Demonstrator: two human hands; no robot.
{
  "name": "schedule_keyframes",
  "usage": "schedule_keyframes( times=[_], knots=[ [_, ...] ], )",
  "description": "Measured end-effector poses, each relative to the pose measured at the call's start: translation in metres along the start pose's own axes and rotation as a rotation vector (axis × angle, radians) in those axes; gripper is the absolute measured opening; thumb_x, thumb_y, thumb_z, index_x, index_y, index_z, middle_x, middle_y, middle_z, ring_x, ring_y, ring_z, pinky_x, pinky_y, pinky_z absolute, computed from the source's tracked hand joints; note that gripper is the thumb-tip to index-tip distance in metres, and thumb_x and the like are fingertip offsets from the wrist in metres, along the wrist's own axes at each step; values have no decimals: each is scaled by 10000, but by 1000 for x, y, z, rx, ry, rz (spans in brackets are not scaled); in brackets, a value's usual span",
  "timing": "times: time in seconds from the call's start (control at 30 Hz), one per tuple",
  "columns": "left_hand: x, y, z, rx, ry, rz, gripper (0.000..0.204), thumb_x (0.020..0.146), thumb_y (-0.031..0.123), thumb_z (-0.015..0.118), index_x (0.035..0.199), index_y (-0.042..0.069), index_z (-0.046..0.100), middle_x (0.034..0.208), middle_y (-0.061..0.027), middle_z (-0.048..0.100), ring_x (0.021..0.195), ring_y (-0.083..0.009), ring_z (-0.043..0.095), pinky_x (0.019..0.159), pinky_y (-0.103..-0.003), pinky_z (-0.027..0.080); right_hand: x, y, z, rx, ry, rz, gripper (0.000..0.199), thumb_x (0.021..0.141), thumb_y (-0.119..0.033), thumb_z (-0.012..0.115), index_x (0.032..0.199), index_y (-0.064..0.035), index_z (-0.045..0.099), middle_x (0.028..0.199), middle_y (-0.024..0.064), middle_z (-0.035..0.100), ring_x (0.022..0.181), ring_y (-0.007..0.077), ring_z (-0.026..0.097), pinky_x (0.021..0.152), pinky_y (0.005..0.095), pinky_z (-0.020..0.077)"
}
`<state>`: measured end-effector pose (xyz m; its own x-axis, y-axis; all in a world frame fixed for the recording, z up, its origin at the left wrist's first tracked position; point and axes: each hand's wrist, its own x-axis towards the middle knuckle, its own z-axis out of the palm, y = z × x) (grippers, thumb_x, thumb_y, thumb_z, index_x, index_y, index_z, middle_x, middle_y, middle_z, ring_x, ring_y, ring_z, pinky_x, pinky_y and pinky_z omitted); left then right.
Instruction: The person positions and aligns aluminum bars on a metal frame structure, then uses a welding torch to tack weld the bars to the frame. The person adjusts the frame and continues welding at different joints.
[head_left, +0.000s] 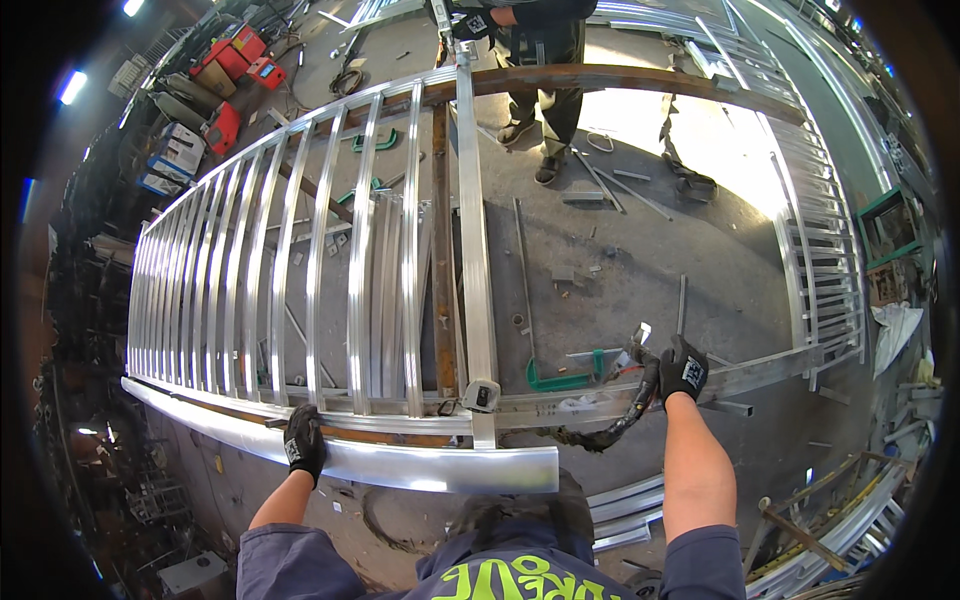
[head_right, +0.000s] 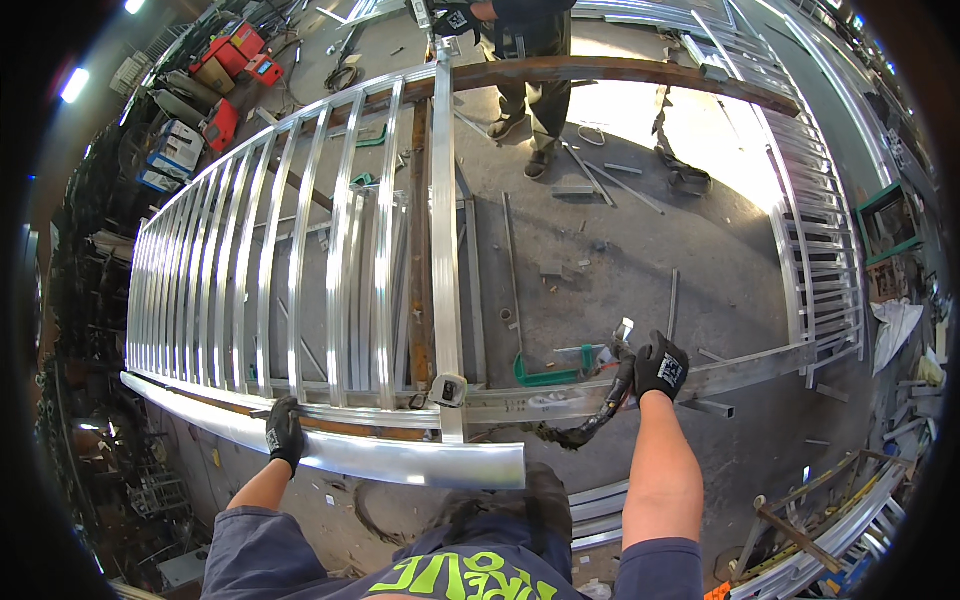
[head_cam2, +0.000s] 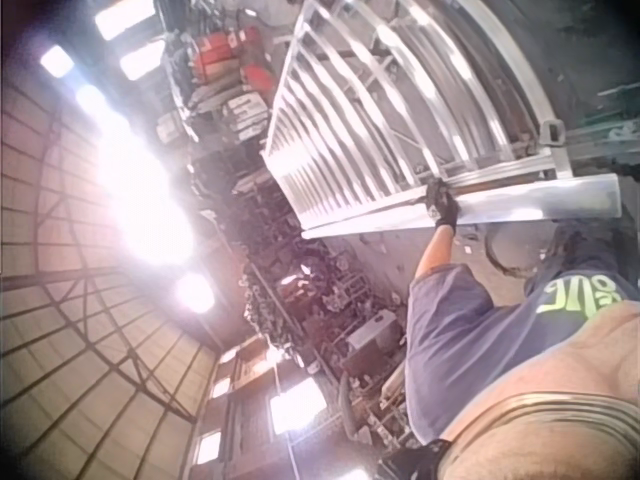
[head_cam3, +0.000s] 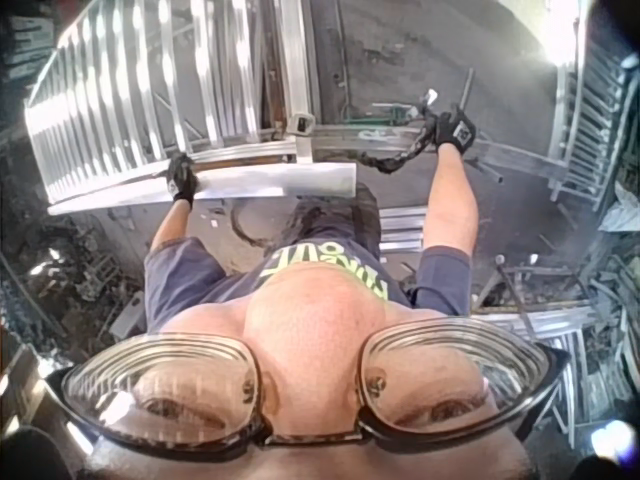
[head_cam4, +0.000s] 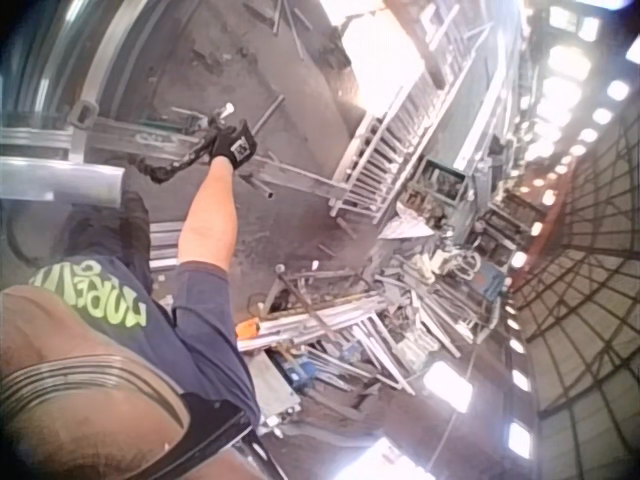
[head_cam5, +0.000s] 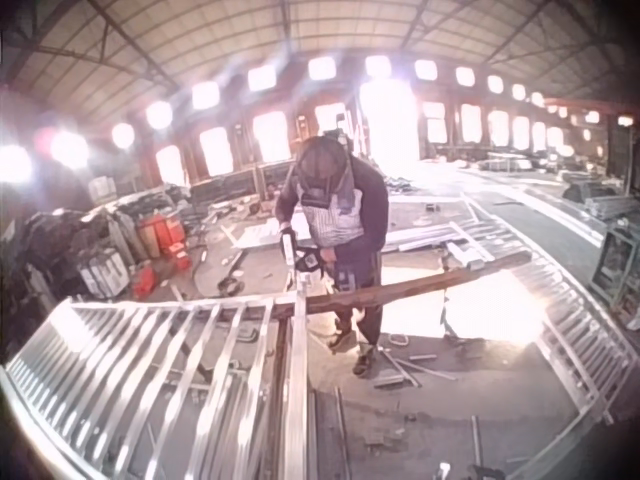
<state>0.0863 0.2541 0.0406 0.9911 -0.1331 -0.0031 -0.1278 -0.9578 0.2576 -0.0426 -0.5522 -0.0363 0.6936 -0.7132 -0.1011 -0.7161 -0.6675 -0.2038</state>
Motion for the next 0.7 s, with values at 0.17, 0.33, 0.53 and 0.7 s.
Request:
schedule_keyframes(
  times=[0.17, 0.33, 0.53, 0.7],
  knots=[
    [1, -6, 2, 16, 0, 13, 357, 1031, 178, 546, 1297, 39, 740, 1393, -206, 722, 1403, -418, 609, 1245, -516, 426, 0, -1, -2, 23, 10, -4, 384, 978, -296, 667, 1303, -129, 786, 1202, 159, 810, 1142, 363, 752, 1047, 483, 559],
    [2, -2, 2, 20, -5, 15, 350, 1036, 176, 542, 1293, 40, 739, 1390, -204, 723, 1403, -419, 609, 1244, -516, 425, 1, 1, 0, 2, 0, 4, 348, 968, -299, 670, 1248, -136, 797, 1145, 156, 817, 1098, 369, 756, 1002, 494, 565],
    [0, -3, 0, 13, -14, 0, 351, 1045, 176, 533, 1298, 41, 737, 1389, -200, 723, 1401, -418, 608, 1244, -517, 425, 1, 2, 5, 4, 17, -29, 315, 961, -316, 659, 1173, -133, 803, 1062, 173, 814, 1022, 395, 753, 943, 511, 569],
    [2, 2, -2, 14, -25, -1, 353, 1051, 181, 534, 1303, 41, 736, 1392, -199, 722, 1400, -416, 608, 1244, -516, 424, 0, 2, 5, 16, 48, -32, 294, 967, -317, 665, 1163, -142, 796, 1028, 170, 811, 1015, 400, 752, 933, 517, 567]
  ],
)
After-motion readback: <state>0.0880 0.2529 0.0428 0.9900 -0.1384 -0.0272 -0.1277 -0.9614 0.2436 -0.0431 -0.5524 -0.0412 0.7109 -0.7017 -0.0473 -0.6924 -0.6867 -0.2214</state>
